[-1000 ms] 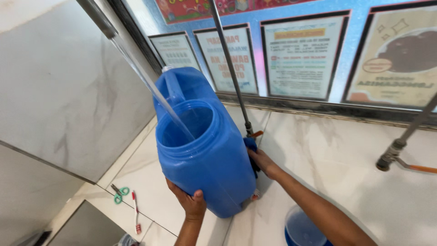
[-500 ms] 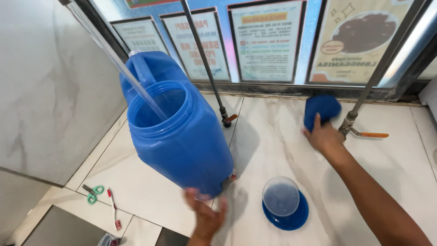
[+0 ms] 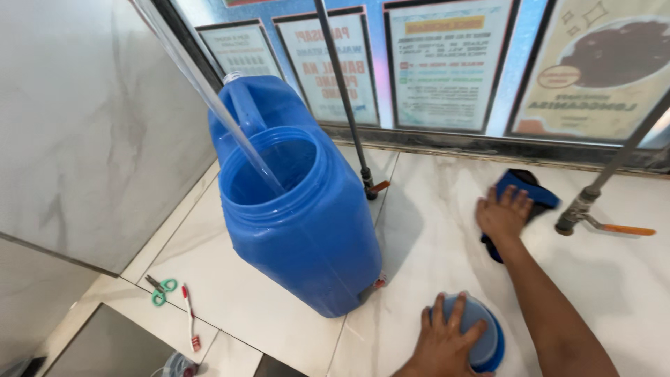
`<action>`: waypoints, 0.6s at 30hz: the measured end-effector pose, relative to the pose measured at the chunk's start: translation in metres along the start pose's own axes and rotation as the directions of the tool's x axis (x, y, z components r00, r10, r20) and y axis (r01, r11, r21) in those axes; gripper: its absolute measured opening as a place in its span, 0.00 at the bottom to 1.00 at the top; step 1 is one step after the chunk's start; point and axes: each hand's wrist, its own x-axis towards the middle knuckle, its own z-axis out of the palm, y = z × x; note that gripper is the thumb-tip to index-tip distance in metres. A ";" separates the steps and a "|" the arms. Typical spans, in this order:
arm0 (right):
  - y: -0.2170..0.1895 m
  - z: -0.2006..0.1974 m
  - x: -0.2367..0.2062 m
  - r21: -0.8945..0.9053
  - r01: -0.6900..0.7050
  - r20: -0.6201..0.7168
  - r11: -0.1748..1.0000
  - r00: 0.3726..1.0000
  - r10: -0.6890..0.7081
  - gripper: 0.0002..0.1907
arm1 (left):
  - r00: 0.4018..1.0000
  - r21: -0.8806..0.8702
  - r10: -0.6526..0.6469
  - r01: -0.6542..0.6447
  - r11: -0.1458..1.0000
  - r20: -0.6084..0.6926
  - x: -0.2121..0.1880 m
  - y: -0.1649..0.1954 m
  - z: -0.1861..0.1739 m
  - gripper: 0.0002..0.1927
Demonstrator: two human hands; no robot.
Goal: The person cleans a blue plastic container with a sponge and water, then rinses it thoroughly. They use a heat gun to install a white spigot into the container, wipe the exterior with a cloth, and fill the container with water. Finally, they place a lid on the container and handle a separate orange water bottle.
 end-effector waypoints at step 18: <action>-0.232 -0.042 -0.052 0.686 0.525 0.037 0.504 0.667 -0.744 0.28 | 0.912 -0.165 -0.411 0.407 0.898 0.015 -0.090 -0.051 -0.115 0.46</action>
